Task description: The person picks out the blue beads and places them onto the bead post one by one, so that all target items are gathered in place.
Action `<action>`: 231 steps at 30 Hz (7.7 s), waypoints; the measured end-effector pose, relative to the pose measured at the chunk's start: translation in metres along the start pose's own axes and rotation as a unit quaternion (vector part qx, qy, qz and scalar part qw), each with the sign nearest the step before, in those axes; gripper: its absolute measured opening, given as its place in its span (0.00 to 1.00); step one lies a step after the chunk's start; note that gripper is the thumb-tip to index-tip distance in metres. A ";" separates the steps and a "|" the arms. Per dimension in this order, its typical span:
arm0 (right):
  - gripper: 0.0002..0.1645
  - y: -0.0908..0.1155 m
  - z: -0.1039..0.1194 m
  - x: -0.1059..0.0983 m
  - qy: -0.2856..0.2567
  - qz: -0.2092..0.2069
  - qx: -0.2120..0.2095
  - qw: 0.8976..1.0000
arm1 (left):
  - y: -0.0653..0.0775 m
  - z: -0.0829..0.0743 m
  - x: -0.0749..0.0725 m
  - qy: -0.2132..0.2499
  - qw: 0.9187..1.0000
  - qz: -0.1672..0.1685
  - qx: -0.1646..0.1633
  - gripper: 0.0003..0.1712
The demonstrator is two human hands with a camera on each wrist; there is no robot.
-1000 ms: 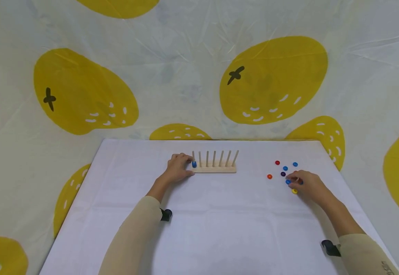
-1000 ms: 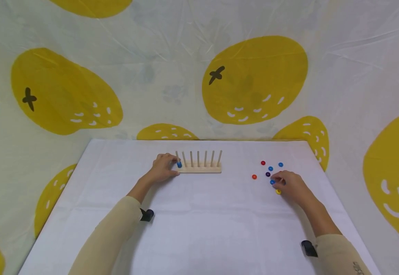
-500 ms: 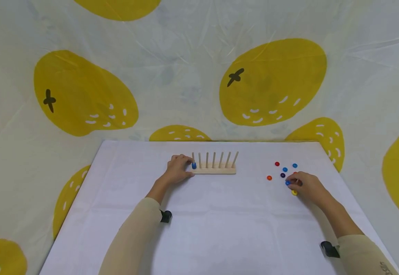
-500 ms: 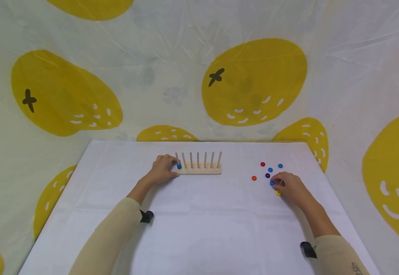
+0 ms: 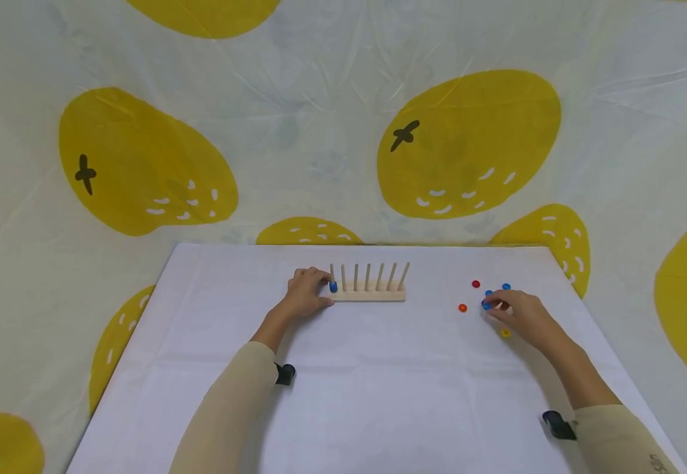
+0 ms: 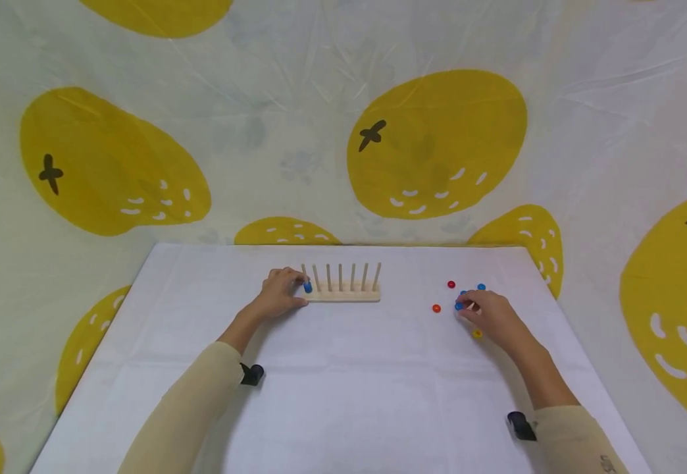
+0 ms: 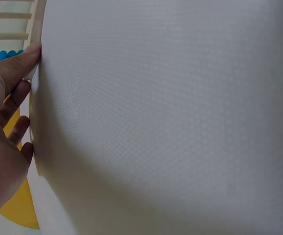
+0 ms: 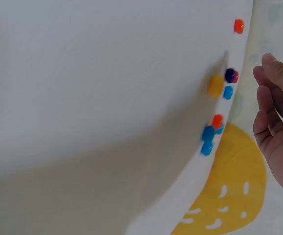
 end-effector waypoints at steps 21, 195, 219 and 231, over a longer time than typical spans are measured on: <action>0.14 -0.060 0.101 -0.010 -0.020 -0.041 -0.128 0.991 | -0.001 0.003 0.003 -0.002 1.000 0.003 -0.006 0.32; 0.21 0.016 -0.026 -0.029 0.007 -0.075 0.013 0.997 | -0.003 0.001 -0.001 -0.001 1.000 0.007 -0.014 0.33; 0.26 0.029 -0.075 0.005 -0.007 0.011 0.106 0.994 | -0.004 0.003 0.001 -0.002 1.000 0.011 -0.011 0.33; 0.22 0.027 -0.077 0.007 -0.005 0.007 0.092 0.996 | -0.003 0.002 0.002 -0.006 1.000 0.010 -0.009 0.32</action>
Point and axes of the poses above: each hand's wrist, its own y-axis away from the middle knuckle, its own x-axis out of the palm, z = x × y, the point moved 6 cm from there along -y, towards the middle knuckle
